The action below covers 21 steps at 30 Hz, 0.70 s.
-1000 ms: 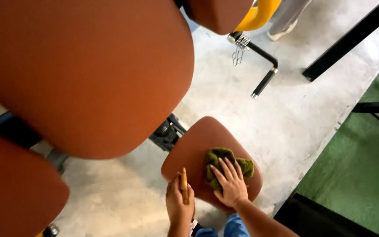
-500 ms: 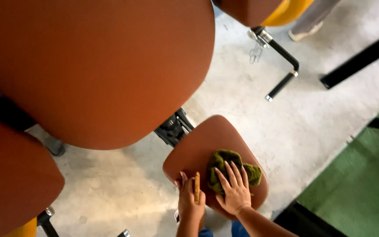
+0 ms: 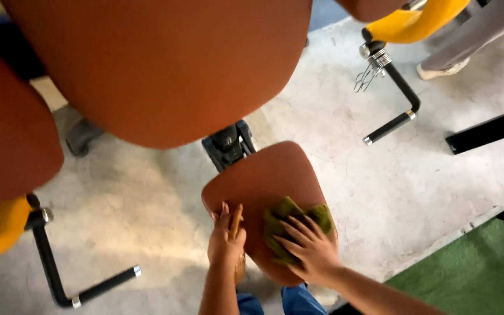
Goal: Clean gym equipment with a spray bottle and a cloth.
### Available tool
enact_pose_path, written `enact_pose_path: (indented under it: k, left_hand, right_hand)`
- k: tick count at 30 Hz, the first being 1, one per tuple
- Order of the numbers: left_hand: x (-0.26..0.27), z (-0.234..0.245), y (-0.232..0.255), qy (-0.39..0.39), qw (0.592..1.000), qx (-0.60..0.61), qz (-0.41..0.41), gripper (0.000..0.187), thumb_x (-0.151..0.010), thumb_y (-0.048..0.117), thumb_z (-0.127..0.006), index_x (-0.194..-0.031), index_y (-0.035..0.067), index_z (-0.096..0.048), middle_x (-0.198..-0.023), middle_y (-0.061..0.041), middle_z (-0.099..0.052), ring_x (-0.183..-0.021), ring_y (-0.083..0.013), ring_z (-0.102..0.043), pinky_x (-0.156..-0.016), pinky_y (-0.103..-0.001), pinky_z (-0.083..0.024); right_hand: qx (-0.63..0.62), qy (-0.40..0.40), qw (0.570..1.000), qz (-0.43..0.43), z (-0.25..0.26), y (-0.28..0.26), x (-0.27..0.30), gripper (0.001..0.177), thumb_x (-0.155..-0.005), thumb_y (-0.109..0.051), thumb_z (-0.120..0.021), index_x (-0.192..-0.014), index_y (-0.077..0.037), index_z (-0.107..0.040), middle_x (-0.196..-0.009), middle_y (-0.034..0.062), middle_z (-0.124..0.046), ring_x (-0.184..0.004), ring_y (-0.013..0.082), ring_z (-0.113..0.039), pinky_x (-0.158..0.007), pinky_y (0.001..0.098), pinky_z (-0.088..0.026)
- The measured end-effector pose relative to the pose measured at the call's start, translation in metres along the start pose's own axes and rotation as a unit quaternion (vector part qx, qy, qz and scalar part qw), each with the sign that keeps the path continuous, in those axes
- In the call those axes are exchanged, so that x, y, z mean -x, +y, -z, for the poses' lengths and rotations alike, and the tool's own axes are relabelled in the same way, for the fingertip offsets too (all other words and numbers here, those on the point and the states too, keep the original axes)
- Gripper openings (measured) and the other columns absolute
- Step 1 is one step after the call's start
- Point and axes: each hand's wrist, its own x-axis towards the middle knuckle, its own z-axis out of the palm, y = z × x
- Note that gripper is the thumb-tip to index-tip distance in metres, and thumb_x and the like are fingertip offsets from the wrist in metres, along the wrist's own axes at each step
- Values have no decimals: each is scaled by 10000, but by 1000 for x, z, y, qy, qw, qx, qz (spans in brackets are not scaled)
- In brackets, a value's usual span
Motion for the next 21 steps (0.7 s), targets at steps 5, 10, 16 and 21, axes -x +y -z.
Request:
enact_pose_path:
  k: [5, 10, 16, 21]
  left_hand:
    - [-6, -7, -16, -11, 997, 69, 16, 557, -808, 225, -601, -1360, 298, -609, -1528, -14, -519, -1418, -316, -455, -1037, -419, -517]
    - [-21, -25, -34, -4, 997, 74, -14, 709, -801, 200, -596, -1496, 264, -466, -1243, -7, -747, -1493, -317, -340, -1083, -416, -472]
    - [-24, -29, -41, -12, 998, 58, -34, 760, -786, 231, -610, -1523, 245, -423, -1170, -28, -776, -1267, -364, -560, -1056, -426, -475]
    - [-25, -17, -37, -12, 998, 58, -17, 804, -770, 289, -622, -1544, 308, -404, -1200, -62, -765, -1115, -337, -706, -972, -411, -546]
  right_hand:
    - [-6, -15, 996, 83, 12, 45, 64, 627, -895, -480, -666, -1450, -240, -500, -1609, 129, -353, -1515, 374, -237, -1182, 631, -170]
    - [28, -84, 993, -78, 3, 88, -56, 669, -890, -516, -625, -1511, -317, -472, -1687, 108, -228, -1492, 366, -196, -1174, 625, -143]
    - [20, 56, 976, -207, 3, 105, -182, 626, -1039, -541, -429, -1603, -301, -306, -1710, 114, -182, -1567, 353, -192, -1237, 599, -149]
    - [-41, 25, 987, -153, -17, 43, -132, 1054, -893, -532, -581, -1635, 14, -69, -1630, 298, -43, -1491, 463, -77, -1175, 547, -111]
